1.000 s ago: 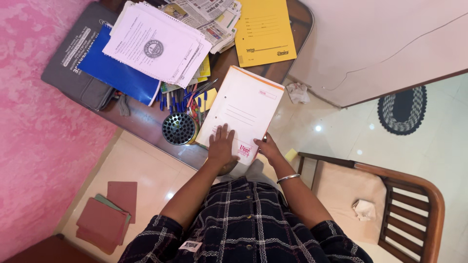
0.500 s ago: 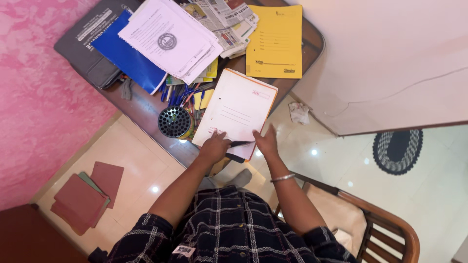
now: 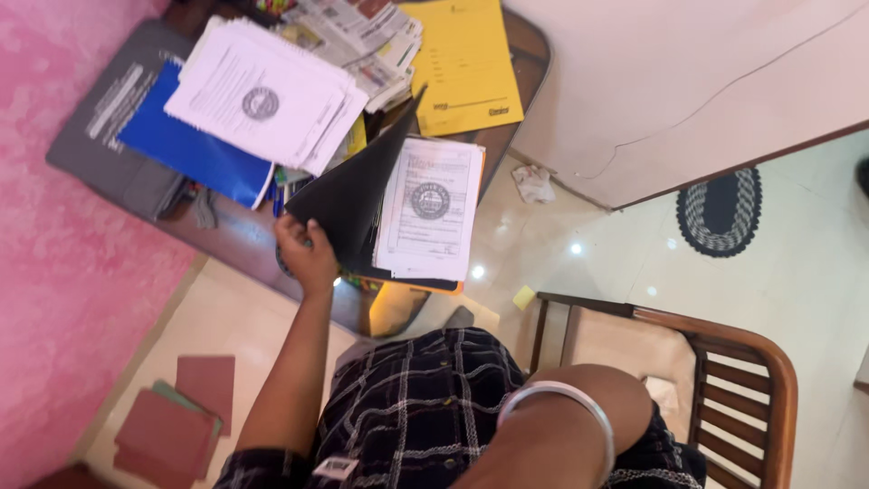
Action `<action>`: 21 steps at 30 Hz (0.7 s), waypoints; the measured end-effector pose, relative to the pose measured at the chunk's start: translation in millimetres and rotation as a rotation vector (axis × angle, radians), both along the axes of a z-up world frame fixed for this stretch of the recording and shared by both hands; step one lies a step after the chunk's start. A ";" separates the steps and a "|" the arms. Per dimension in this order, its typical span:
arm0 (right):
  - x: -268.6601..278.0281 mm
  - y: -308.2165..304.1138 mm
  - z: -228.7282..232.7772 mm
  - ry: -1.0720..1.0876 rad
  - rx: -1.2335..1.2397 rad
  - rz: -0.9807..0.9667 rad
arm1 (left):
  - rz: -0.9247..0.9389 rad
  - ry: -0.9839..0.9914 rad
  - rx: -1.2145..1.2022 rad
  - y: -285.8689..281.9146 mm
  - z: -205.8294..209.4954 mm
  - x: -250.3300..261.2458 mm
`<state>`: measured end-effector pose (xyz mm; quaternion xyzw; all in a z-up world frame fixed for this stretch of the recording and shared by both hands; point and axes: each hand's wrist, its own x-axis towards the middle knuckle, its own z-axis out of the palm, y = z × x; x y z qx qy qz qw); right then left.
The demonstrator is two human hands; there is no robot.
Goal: The person organizes stationery and documents on a glass table. They arrange pens in a holder, sort small books and notepads, and open several colored file folders to remove and stack papers. The person then closes the folders and places them in a pile.
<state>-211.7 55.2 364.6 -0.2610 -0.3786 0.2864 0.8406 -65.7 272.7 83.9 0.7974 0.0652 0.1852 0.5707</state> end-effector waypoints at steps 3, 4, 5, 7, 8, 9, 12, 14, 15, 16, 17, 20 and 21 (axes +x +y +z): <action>16.4 11.6 -12.2 -0.021 0.000 0.010 | -0.057 -0.015 0.092 24.4 33.4 3.3; 13.5 27.5 11.4 -0.013 -0.005 0.008 | -0.077 -0.003 0.136 34.5 41.4 1.2; 10.5 42.8 33.3 0.000 -0.010 -0.002 | -0.078 0.083 0.126 42.0 46.2 2.6; 10.6 66.9 59.0 0.051 -0.044 -0.041 | -0.082 0.253 0.102 57.8 47.7 8.3; 11.2 68.4 43.1 0.092 -0.083 -0.081 | -0.103 0.267 0.067 64.1 44.3 9.2; 12.7 68.2 21.0 0.118 -0.111 -0.111 | -0.122 0.279 0.033 70.0 39.3 9.2; 49.5 50.9 -92.9 0.221 -0.629 -0.605 | -0.317 0.251 0.153 85.2 22.1 0.3; 78.5 29.3 -194.0 0.051 -1.043 -1.051 | -0.386 0.630 0.501 88.1 16.8 -6.8; 80.2 16.2 -244.8 0.235 -1.119 -1.136 | -0.363 0.538 0.525 87.3 15.7 -11.3; 74.8 4.6 -292.3 0.386 -1.213 -1.226 | -0.339 0.446 0.549 85.2 15.2 -14.1; 64.2 -7.9 -333.0 0.544 -1.307 -1.316 | -0.319 0.353 0.569 84.9 15.5 -14.6; 25.4 -30.2 -407.3 0.333 -1.793 -1.454 | -0.234 0.379 0.510 88.6 17.0 -5.8; 15.6 -30.7 -418.5 0.381 -1.819 -1.461 | -0.226 0.386 0.485 92.6 17.7 -1.4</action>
